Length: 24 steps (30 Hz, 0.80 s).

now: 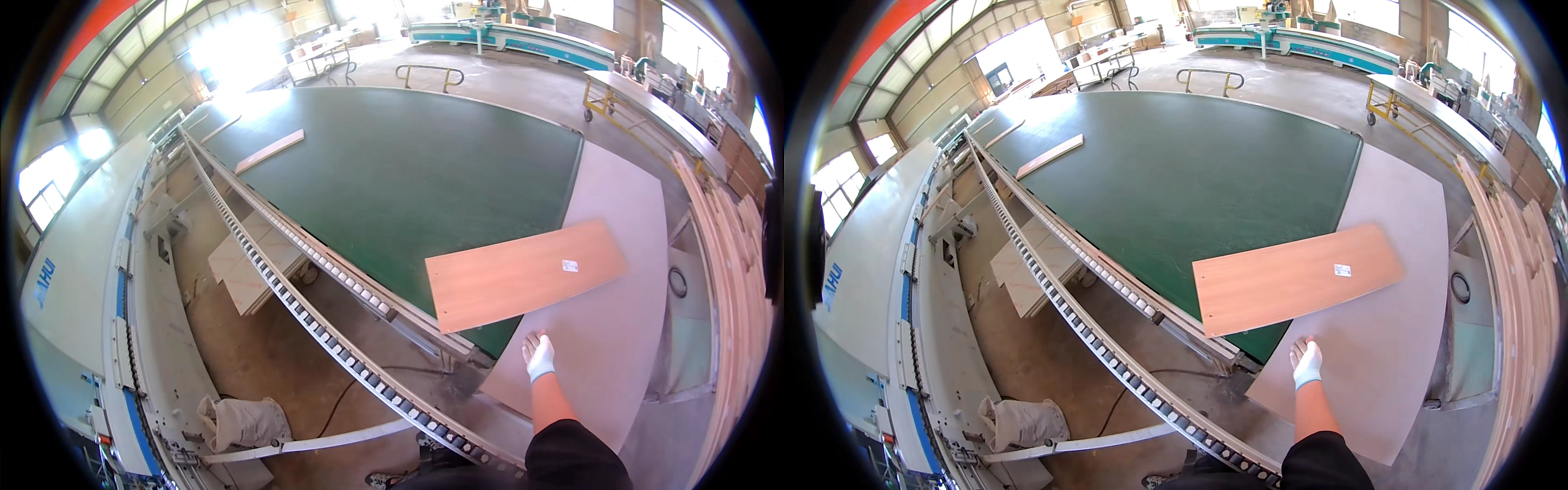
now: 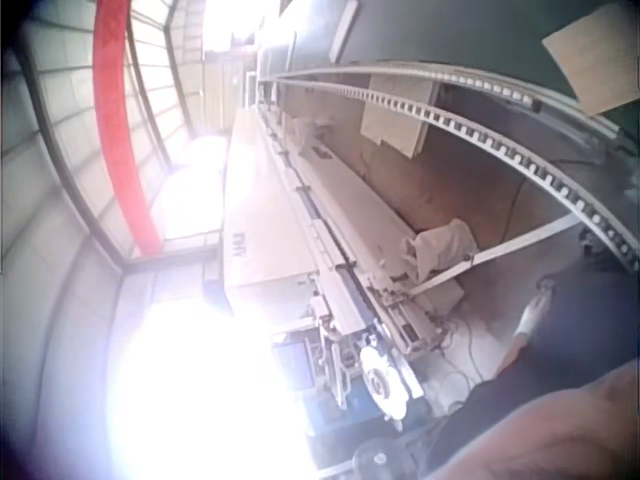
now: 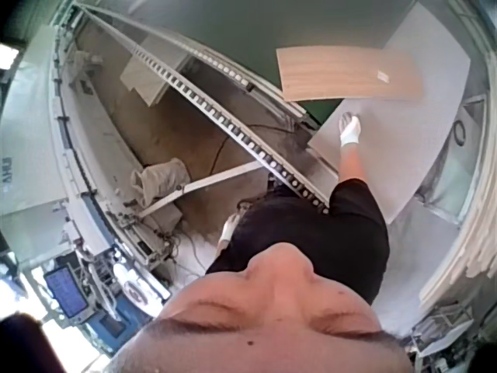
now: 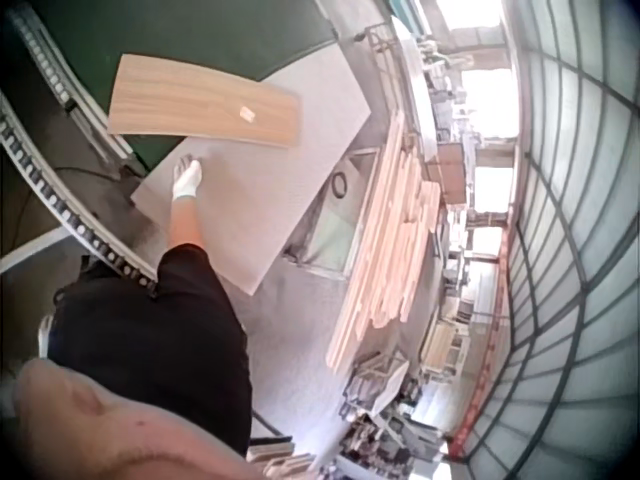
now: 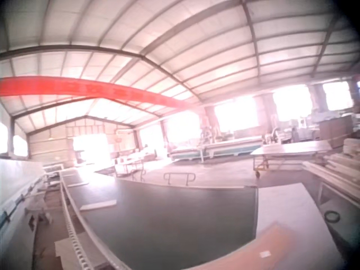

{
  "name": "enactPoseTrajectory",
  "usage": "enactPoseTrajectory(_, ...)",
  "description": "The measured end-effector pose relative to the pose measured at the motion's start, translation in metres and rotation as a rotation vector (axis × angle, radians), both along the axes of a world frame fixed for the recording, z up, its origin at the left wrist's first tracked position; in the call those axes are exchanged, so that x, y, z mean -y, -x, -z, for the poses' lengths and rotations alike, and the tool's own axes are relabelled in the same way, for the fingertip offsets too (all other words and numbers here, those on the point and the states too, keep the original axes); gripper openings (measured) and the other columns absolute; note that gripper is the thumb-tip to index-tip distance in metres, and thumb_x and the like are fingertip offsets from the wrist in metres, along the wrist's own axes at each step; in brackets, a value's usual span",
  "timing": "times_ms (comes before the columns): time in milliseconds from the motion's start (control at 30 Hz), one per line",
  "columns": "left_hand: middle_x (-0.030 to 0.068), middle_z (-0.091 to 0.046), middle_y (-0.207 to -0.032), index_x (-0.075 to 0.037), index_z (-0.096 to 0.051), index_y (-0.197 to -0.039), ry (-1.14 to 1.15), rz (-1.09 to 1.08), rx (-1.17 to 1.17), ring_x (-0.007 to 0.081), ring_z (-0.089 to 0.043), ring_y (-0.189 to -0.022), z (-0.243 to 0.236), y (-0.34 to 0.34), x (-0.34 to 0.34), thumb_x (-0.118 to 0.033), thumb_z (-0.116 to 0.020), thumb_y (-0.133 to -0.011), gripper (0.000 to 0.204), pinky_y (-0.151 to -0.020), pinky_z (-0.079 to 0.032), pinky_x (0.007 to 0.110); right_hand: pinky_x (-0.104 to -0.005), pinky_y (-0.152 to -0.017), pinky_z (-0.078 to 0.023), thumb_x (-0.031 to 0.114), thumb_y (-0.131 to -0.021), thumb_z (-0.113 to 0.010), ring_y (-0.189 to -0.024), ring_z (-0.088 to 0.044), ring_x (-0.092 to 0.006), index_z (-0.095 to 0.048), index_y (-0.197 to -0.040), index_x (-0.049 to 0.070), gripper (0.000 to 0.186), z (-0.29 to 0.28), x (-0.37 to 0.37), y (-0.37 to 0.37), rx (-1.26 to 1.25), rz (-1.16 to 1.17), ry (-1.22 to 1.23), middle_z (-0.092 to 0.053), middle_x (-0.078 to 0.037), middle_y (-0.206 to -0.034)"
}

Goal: The person takes wooden boards from a table and feeds them one at a time into an edge-banding machine by hand, then walks to the conveyor belt and retrieves the processed boards.

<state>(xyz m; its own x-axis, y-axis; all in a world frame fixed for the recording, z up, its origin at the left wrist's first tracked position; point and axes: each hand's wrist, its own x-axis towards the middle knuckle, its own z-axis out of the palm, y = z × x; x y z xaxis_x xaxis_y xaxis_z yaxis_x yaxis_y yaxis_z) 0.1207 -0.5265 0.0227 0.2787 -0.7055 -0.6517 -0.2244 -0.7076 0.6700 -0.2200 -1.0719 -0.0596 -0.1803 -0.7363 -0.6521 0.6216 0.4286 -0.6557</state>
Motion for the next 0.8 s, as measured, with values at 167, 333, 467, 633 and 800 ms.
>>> enactPoseTrajectory(167,0.0250,-0.052,-0.132,-0.005,-0.055,-0.129,-0.041,0.124,0.160,0.0410,-0.053,-0.119,0.020,-0.011,-0.045,-0.014,-0.050,-0.089,0.041,-0.102,-0.045,0.044,-0.0381,-0.099,-0.042,0.047,-0.099,-0.042,-0.119,-0.054,-0.0265,-0.043,-0.139,0.013,0.053,-0.010,0.010,-0.014,0.094,0.000,0.035,-0.056,-0.010,-0.133)
enactPoseTrajectory(333,0.0253,-0.055,-0.127,-0.005,-0.056,-0.125,-0.096,0.151,0.158,0.0410,-0.054,-0.117,0.035,-0.017,-0.062,-0.011,-0.049,-0.088,0.038,-0.100,-0.046,0.044,-0.0385,-0.090,-0.049,0.047,-0.098,-0.045,-0.111,-0.059,-0.0236,-0.049,-0.133,0.014,0.048,0.023,0.022,-0.002,0.462,-0.073,0.296,-0.059,-0.006,-0.126)
enactPoseTrajectory(467,0.0253,-0.056,-0.126,-0.003,-0.057,-0.123,-0.136,-0.187,-0.034,0.0411,-0.054,-0.116,0.083,-0.018,-0.076,-0.013,-0.049,-0.090,0.035,-0.100,-0.045,0.044,-0.0391,-0.084,-0.055,0.046,-0.100,-0.041,-0.107,-0.061,-0.0216,-0.052,-0.129,0.014,0.044,0.049,0.018,0.007,0.418,-0.031,0.287,-0.061,-0.004,-0.122)
enactPoseTrajectory(633,0.0240,-0.061,-0.117,-0.001,-0.059,-0.119,0.133,-0.365,-0.072,0.0416,-0.055,-0.113,0.010,-0.014,0.025,-0.027,-0.053,-0.095,0.036,-0.097,-0.046,0.045,-0.0382,-0.083,-0.055,0.041,-0.101,-0.042,-0.102,-0.061,-0.0193,-0.054,-0.124,0.014,0.038,-0.038,-0.019,0.008,0.082,0.117,-0.019,-0.061,-0.003,-0.116)
enactPoseTrajectory(800,0.0176,-0.063,-0.124,0.006,-0.055,-0.127,0.492,-0.478,-0.278,0.0225,-0.059,-0.114,-0.083,-0.018,0.175,-0.014,-0.047,-0.100,0.035,-0.101,-0.043,0.034,-0.0388,-0.087,-0.054,0.043,-0.101,-0.042,-0.106,-0.060,-0.0197,-0.052,-0.128,0.014,0.041,-0.070,-0.081,0.011,0.158,-0.019,0.005,-0.061,-0.003,-0.120)
